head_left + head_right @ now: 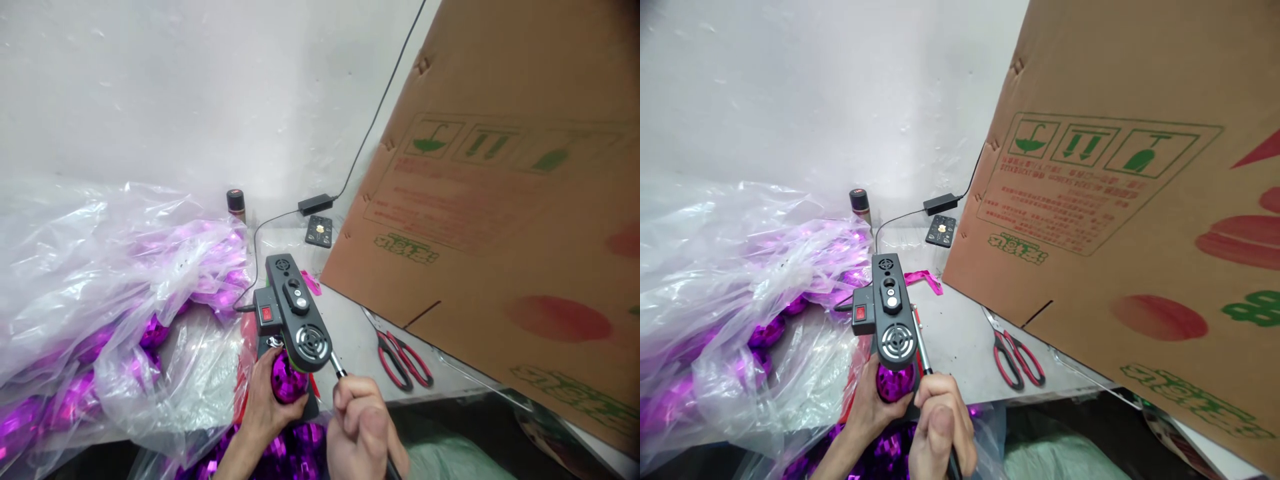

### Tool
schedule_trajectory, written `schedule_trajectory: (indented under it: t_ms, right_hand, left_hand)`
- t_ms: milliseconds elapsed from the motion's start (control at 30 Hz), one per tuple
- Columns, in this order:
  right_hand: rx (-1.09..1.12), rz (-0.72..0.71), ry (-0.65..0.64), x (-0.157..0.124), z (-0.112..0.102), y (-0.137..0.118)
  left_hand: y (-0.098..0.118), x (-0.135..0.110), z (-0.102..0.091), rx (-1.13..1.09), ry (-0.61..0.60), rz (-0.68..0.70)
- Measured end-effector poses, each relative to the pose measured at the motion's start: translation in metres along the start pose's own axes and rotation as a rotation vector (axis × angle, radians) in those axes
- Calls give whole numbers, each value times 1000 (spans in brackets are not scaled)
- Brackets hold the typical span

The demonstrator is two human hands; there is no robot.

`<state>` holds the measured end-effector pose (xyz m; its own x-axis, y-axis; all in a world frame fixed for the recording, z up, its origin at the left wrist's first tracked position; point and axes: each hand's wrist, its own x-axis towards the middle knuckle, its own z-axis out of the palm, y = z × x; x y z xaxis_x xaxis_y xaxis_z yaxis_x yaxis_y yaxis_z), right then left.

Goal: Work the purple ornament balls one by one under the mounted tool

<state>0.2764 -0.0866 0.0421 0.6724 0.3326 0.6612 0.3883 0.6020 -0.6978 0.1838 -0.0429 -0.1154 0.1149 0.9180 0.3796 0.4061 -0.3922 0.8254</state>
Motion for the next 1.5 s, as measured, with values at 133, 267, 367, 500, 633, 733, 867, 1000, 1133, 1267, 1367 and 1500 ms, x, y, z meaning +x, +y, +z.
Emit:
schedule_trajectory:
  t_ms: [133, 267, 367, 500, 633, 733, 867, 1000, 1133, 1267, 1367, 1500]
  right_hand:
    - [8, 6, -11, -2, -2, 4]
    - [46, 1, -15, -4, -2, 5]
    - [62, 37, -19, -8, -2, 6]
    - [119, 64, 2, -14, -2, 10]
    - [171, 76, 13, -18, -1, 14]
    - [168, 70, 15, -23, -2, 17]
    - [157, 51, -22, -34, -7, 29]
    - [141, -22, -39, -41, -15, 45]
    - [113, -20, -88, -26, -19, 34]
    - [35, 91, -143, 10, -9, -2]
    - [12, 75, -157, 25, -3, -15]
    - [39, 62, -165, 15, -10, -5]
  left_hand:
    - [-1, 0, 2, -11, 5, 14]
    - [0, 0, 3, -16, 12, 11]
    - [0, 0, 3, -13, 9, 20]
    - [1, 0, 3, -12, 10, 19]
    - [3, 0, 3, -13, 15, 7]
    - [4, 1, 4, -14, 20, -9]
    - [5, 0, 3, -22, 2, -21]
    - [4, 0, 3, -38, -15, -53]
    - [3, 3, 4, -50, -35, -81]
    - [-6, -7, -3, -43, -45, -47]
    - [-22, -44, -13, 31, -37, 105]
    - [-44, -105, -24, 159, 45, 380]
